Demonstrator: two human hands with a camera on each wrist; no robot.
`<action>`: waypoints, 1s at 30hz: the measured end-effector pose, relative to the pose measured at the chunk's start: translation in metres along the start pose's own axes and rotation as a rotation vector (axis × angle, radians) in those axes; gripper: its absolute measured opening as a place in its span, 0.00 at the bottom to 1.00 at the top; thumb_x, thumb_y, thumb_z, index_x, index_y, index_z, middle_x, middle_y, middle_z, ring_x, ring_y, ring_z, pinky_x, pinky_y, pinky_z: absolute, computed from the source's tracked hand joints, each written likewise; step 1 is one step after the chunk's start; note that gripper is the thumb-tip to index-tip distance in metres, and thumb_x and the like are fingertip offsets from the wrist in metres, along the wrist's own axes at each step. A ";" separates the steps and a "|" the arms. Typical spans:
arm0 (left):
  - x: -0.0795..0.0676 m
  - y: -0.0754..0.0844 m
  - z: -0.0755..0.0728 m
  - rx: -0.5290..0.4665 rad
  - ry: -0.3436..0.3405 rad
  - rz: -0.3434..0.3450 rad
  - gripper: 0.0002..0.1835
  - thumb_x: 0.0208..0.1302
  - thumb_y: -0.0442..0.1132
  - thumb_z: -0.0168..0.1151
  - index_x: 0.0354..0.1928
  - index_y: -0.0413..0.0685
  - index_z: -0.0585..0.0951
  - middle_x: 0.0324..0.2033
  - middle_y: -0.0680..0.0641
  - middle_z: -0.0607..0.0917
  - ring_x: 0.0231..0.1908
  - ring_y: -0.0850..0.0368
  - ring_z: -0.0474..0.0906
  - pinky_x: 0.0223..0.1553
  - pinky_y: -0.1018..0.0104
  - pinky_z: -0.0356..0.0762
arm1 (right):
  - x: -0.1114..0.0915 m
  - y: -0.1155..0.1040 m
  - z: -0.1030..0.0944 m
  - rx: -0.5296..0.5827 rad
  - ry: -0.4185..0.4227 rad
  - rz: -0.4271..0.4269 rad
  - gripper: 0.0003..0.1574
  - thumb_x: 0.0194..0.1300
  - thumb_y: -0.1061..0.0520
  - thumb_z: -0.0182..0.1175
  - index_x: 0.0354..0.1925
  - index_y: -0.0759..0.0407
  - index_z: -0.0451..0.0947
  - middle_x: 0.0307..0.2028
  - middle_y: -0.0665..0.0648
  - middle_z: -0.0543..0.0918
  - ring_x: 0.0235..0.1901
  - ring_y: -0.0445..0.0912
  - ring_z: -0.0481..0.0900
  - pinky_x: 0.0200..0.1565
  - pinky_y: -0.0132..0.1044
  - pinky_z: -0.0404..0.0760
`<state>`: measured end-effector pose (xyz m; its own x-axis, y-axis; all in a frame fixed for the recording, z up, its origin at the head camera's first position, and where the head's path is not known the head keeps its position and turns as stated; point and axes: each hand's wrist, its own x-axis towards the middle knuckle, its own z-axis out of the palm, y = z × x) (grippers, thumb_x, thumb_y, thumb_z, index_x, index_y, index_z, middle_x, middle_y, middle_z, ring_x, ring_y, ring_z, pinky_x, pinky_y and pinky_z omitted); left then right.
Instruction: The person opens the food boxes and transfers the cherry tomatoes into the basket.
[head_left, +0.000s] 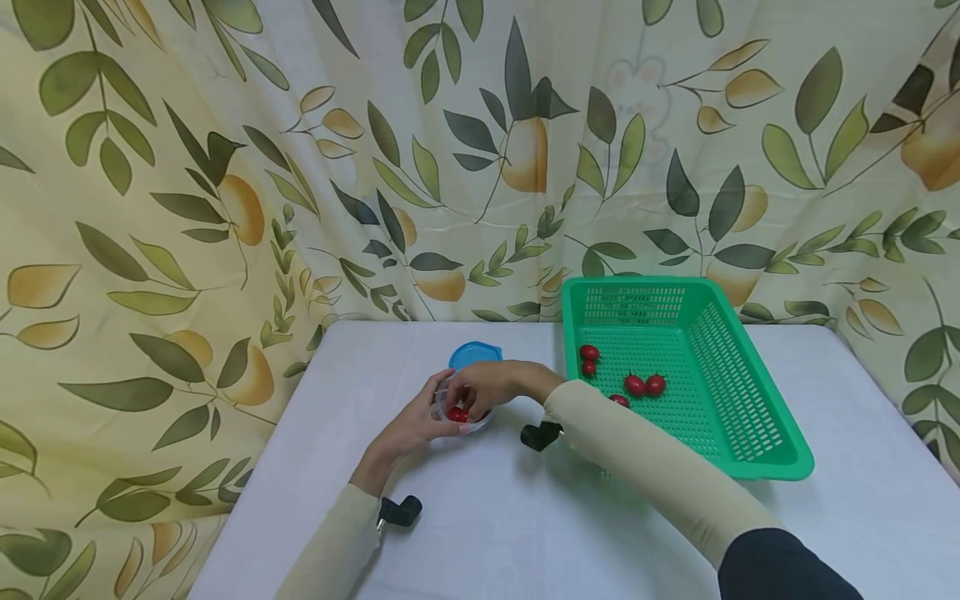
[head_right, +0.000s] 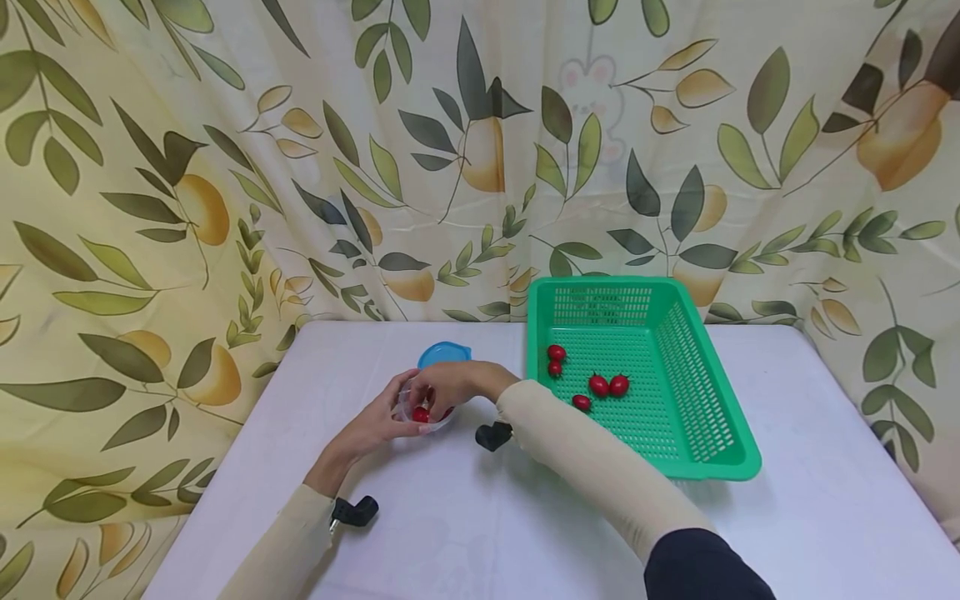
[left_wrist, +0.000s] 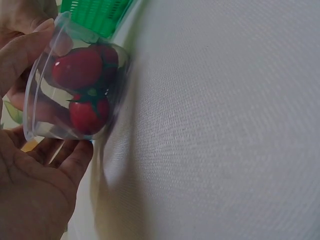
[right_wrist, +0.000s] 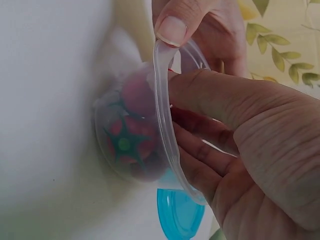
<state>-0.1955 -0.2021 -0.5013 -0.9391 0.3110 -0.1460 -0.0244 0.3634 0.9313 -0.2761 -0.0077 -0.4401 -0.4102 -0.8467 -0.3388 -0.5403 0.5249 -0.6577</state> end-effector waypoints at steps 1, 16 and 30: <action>0.000 0.000 0.000 0.001 0.000 0.001 0.53 0.55 0.48 0.79 0.78 0.67 0.56 0.77 0.48 0.59 0.75 0.46 0.56 0.69 0.38 0.65 | 0.000 0.000 0.000 -0.001 0.005 0.001 0.25 0.61 0.57 0.73 0.57 0.54 0.81 0.51 0.54 0.83 0.54 0.52 0.81 0.52 0.34 0.83; 0.001 -0.001 0.000 -0.007 -0.014 0.011 0.54 0.56 0.45 0.78 0.79 0.62 0.54 0.76 0.49 0.58 0.74 0.46 0.55 0.69 0.40 0.66 | -0.002 -0.003 -0.001 -0.008 -0.026 0.012 0.16 0.61 0.67 0.70 0.45 0.52 0.84 0.43 0.47 0.85 0.44 0.41 0.81 0.50 0.33 0.84; 0.000 0.001 0.000 -0.017 -0.010 0.010 0.54 0.56 0.45 0.78 0.80 0.60 0.53 0.76 0.50 0.59 0.75 0.45 0.55 0.70 0.40 0.65 | -0.003 -0.003 -0.005 -0.050 -0.029 -0.023 0.14 0.64 0.63 0.70 0.46 0.50 0.87 0.41 0.45 0.85 0.44 0.41 0.81 0.49 0.32 0.83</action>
<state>-0.1956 -0.2013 -0.5005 -0.9360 0.3232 -0.1394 -0.0206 0.3452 0.9383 -0.2767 -0.0059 -0.4339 -0.3760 -0.8605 -0.3438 -0.5855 0.5082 -0.6316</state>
